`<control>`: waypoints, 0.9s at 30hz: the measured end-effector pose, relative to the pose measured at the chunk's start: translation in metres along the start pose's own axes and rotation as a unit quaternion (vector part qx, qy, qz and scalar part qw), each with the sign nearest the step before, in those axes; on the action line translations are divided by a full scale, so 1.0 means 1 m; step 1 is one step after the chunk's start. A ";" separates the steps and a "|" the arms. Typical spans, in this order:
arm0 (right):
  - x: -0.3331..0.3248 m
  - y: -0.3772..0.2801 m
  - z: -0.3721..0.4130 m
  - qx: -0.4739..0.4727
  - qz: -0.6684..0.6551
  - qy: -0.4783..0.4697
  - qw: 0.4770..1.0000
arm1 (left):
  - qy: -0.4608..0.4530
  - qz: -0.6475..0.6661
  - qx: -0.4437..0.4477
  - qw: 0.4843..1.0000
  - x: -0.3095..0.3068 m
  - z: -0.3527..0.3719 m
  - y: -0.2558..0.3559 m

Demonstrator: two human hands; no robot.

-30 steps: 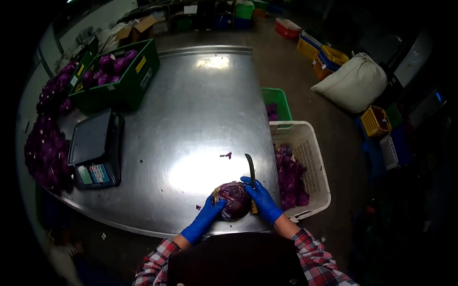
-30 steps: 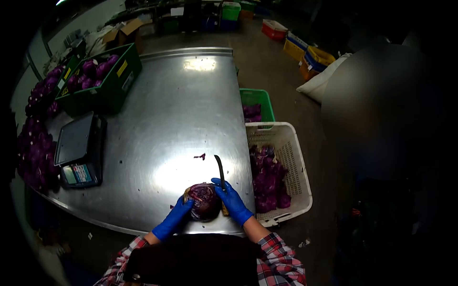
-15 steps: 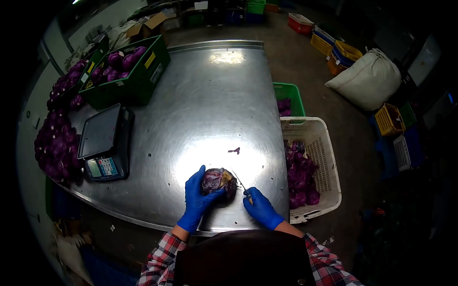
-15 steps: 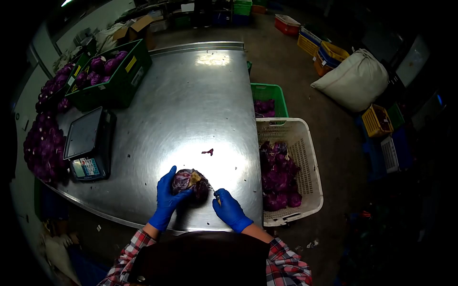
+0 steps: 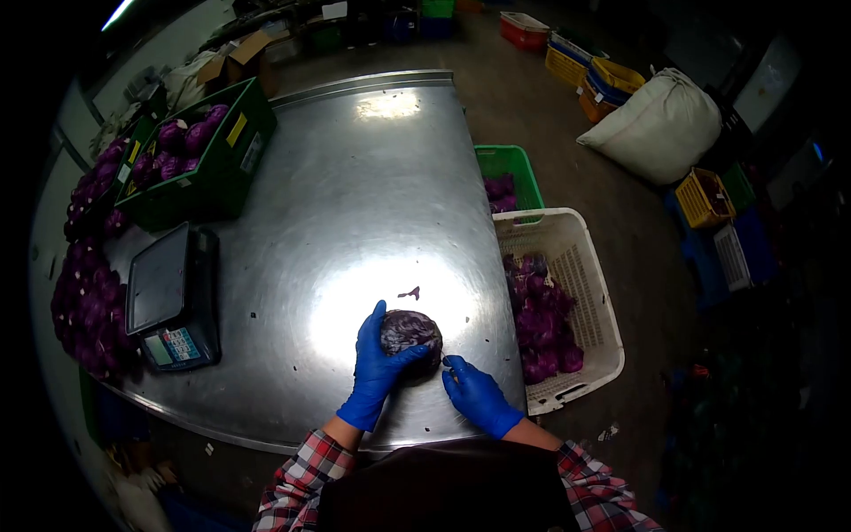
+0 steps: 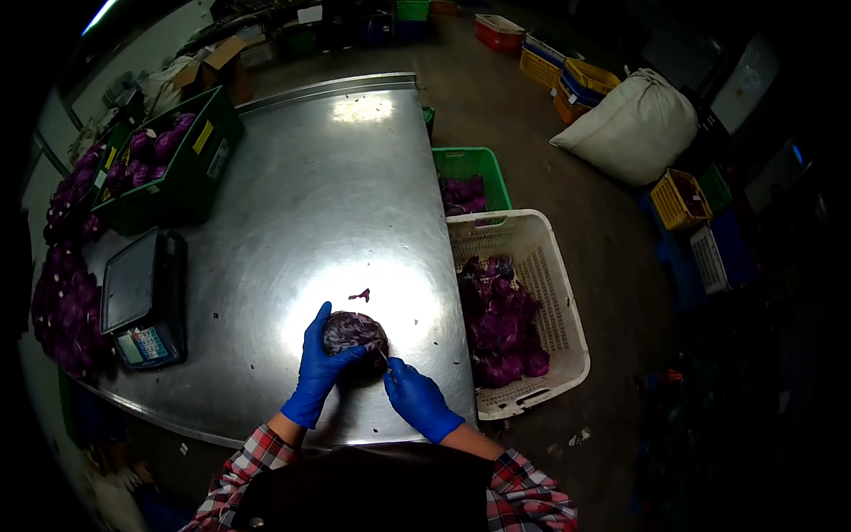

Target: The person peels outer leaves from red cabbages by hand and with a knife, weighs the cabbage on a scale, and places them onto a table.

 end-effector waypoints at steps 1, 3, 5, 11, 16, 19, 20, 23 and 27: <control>0.004 0.004 -0.001 0.006 0.010 -0.009 1.000 | 0.007 -0.038 0.009 0.999 -0.001 0.000 0.004; 0.008 0.011 -0.004 0.020 0.021 -0.020 0.999 | 0.002 -0.063 -0.002 0.998 0.001 -0.003 0.012; 0.012 0.018 -0.008 0.053 0.064 -0.065 0.994 | -0.005 -0.087 -0.014 0.996 0.003 -0.002 0.019; 0.026 0.031 -0.023 0.123 0.049 -0.096 0.986 | 0.024 -0.047 -0.076 0.996 0.004 -0.006 0.006; 0.054 0.057 -0.043 0.138 0.023 -0.138 0.980 | 0.001 -0.086 0.033 0.996 0.001 0.002 0.003; 0.052 0.049 -0.047 0.142 0.047 -0.181 0.972 | -0.008 0.252 -0.106 0.962 -0.014 0.014 -0.006; 0.044 0.042 -0.044 0.185 -0.036 -0.199 0.962 | 0.004 0.247 -0.102 0.964 -0.025 0.019 -0.014; 0.036 0.023 -0.030 0.260 -0.194 -0.257 0.910 | -0.062 0.233 -0.051 0.969 -0.057 0.039 -0.034; 0.050 -0.001 -0.004 0.237 -0.213 -0.287 0.903 | -0.049 0.129 -0.203 0.969 -0.087 0.062 -0.032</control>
Point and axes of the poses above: each hand's wrist, its own z-axis away from the middle knuckle, its own x-axis out of the palm, y = z × x, the point moved 5 cm from there along -z, towards the middle knuckle, and after that the axes turned 1 degree about x, right-handed, at the moved point
